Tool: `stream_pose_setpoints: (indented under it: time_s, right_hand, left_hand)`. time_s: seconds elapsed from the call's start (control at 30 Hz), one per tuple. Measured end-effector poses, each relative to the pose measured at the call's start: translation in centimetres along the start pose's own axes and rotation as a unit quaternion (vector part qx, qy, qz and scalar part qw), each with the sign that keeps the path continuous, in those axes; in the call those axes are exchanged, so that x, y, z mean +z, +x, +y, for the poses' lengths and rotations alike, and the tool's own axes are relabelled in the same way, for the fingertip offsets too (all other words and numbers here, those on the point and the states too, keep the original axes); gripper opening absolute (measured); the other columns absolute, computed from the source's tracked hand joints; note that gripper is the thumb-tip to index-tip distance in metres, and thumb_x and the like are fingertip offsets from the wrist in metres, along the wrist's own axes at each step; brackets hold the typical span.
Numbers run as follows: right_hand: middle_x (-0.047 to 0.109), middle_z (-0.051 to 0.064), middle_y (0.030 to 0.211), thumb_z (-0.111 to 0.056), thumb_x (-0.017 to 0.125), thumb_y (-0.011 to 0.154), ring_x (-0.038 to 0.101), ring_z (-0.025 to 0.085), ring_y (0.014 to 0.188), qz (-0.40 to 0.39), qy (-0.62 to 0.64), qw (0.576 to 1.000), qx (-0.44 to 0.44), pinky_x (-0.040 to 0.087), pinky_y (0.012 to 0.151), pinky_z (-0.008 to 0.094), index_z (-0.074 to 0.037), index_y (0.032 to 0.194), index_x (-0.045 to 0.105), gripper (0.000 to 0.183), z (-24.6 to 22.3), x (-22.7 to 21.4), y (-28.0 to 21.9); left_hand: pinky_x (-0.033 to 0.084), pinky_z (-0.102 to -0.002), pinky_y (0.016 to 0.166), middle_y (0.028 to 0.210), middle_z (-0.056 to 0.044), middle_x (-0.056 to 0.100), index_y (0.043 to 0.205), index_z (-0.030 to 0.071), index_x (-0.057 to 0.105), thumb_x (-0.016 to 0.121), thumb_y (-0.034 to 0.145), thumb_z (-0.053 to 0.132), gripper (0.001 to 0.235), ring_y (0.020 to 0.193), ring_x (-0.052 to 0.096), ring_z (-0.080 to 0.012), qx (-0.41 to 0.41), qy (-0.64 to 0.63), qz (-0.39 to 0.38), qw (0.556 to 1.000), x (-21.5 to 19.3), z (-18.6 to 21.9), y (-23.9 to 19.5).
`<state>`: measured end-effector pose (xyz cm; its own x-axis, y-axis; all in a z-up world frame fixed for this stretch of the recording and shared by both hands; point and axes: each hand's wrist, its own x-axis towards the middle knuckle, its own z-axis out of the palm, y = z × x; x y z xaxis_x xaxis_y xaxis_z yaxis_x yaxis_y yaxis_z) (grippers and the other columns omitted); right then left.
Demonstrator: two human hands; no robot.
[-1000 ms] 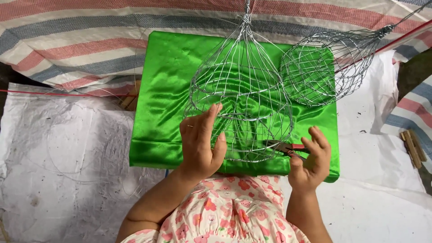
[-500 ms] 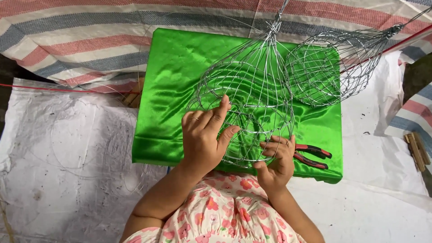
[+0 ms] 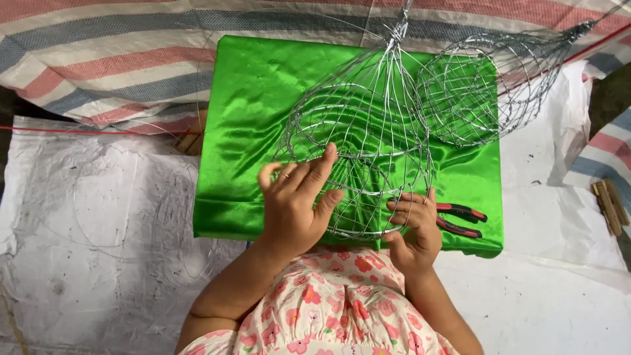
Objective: Assembling and shaping wire baskets using pliers and thin wire to join components
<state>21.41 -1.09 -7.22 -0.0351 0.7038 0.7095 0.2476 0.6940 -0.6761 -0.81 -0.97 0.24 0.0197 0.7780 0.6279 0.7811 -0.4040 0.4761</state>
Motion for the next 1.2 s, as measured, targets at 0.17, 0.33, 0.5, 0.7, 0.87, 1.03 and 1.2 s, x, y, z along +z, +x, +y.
stream_pose_setpoints:
  time_s: [0.17,0.33,0.5,0.7,0.87,1.03,1.2]
  right_hand:
    - [0.074,0.009,0.093,-0.044,0.073,0.093,0.066,0.034,0.101,-0.013,-0.005,1.000,0.004,0.019,0.126,0.052,-0.008,0.089,0.072,0.036,-1.4,0.3,0.7]
    - [0.074,0.008,0.089,-0.036,0.077,0.091,0.069,0.032,0.094,-0.043,-0.028,0.998,0.025,0.020,0.124,0.057,-0.006,0.095,0.075,0.030,-1.9,0.9,0.3]
    - [0.073,0.003,0.083,-0.030,0.082,0.088,0.066,0.025,0.080,-0.071,-0.032,0.997,0.016,0.035,0.114,0.052,-0.009,0.102,0.078,0.026,-2.2,1.6,1.5]
    - [0.072,0.005,0.091,-0.008,0.087,0.080,0.059,0.018,0.078,-0.135,-0.079,0.987,0.044,0.043,0.098,0.040,0.000,0.123,0.067,0.048,-3.9,1.9,5.2]
    - [0.058,0.015,0.126,-0.003,0.085,0.084,0.064,0.021,0.096,-0.129,-0.043,0.989,0.056,0.057,0.087,0.033,-0.002,0.146,0.047,0.074,-3.7,2.1,6.3]
    - [0.034,0.018,0.161,-0.030,0.092,0.086,0.044,0.034,0.147,-0.080,-0.100,0.991,0.045,0.049,0.122,0.045,-0.008,0.157,0.035,0.094,-3.2,2.2,5.6]
    - [0.028,0.023,0.165,-0.050,0.082,0.085,0.036,0.041,0.154,-0.036,-0.101,0.990,0.089,0.038,0.129,0.051,-0.004,0.157,0.033,0.098,-2.0,3.5,3.4]
  left_hand:
    - [0.027,-0.050,0.096,0.100,0.006,0.071,0.132,0.023,0.071,0.064,0.099,0.051,0.044,0.088,0.061,-0.0182,0.054,0.131,0.064,0.988,-1.3,-0.4,1.9]
    - [0.035,-0.045,0.090,0.111,-0.002,0.066,0.135,0.018,0.069,0.069,0.094,0.058,0.057,0.100,0.059,-0.0277,0.052,0.093,0.069,0.992,-0.6,-0.7,2.5]
    - [0.027,-0.051,0.109,0.137,-0.012,0.058,0.151,0.014,0.055,0.060,0.095,0.068,0.078,0.125,0.050,-0.0358,0.011,0.011,0.054,0.998,0.3,-2.2,1.5]
    - [0.026,-0.062,0.129,0.163,-0.020,0.033,0.159,0.014,0.040,0.063,0.084,0.080,0.102,0.152,0.033,-0.0460,-0.030,0.048,-0.036,0.998,-0.8,-1.8,0.9]
    - [0.027,-0.061,0.129,0.163,-0.018,0.034,0.158,0.017,0.042,0.067,0.093,0.063,0.084,0.151,0.036,-0.0438,-0.050,0.036,-0.036,0.997,-0.8,-2.5,1.8]
    - [0.030,-0.055,0.126,0.160,-0.019,0.037,0.155,0.012,0.047,0.071,0.093,0.053,0.078,0.145,0.042,-0.0399,-0.045,0.014,-0.022,0.999,-1.0,-2.5,2.7]
    - [0.031,-0.055,0.123,0.156,-0.021,0.041,0.157,0.009,0.040,0.060,0.100,0.054,0.075,0.140,0.044,-0.0395,-0.083,0.011,0.032,0.996,-1.0,-3.2,2.3]
